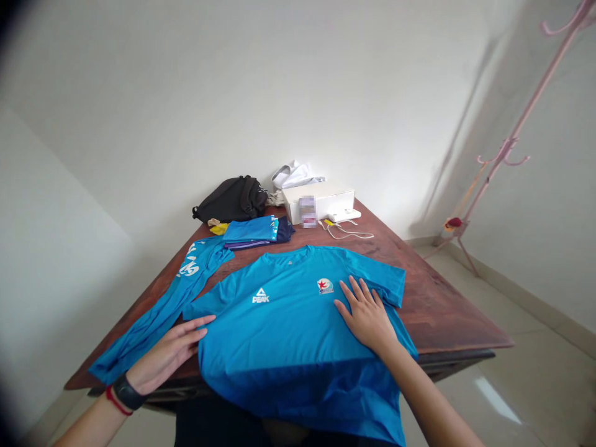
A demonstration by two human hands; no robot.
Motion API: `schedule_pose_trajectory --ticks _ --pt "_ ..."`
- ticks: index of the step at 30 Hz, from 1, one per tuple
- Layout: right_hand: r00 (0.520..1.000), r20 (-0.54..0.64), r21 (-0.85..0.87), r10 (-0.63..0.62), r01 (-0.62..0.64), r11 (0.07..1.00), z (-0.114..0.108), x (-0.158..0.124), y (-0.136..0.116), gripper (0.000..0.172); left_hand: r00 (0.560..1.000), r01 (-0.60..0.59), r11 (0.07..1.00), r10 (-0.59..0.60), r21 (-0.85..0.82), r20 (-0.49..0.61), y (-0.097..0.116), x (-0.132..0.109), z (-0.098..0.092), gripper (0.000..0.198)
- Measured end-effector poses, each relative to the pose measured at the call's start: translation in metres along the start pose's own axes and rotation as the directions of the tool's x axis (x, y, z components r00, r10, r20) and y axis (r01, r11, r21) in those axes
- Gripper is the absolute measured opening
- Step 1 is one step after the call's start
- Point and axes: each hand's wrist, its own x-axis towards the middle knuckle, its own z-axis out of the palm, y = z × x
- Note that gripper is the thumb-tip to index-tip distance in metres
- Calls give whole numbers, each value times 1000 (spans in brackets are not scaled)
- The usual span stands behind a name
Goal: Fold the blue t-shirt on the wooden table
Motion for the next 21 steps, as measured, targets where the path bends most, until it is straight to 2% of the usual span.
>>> schedule_pose_trajectory --ticks 3,5,7,10,12,15,19,21 --pt "1000 -15 17 0 1 1000 1 0 0 64 998 8 999 -4 54 -62 -4 2 4 66" --pt "1000 -17 28 -2 2 1000 0 1 0 64 992 -7 986 28 168 -124 -8 6 2 71" --pt "1000 -13 34 -2 2 999 0 1 0 64 973 -96 936 159 338 -165 -14 11 -2 64" --pt "1000 -13 33 4 -3 999 -1 1 -1 64 905 -258 783 401 566 -143 -21 20 -10 46" --pt "1000 -17 37 6 -6 999 -1 1 -1 63 871 -291 706 475 645 -127 -24 23 -14 42" --pt "1000 -18 47 6 -5 999 -2 1 -1 63 846 -291 668 514 685 -143 -26 23 -14 41" --pt "1000 -6 32 4 -3 999 -3 1 -2 64 882 -210 739 425 640 -202 -26 15 -9 48" --pt "1000 -2 26 8 -8 1000 -4 1 -2 63 882 -217 755 423 618 -207 -27 10 -7 48"
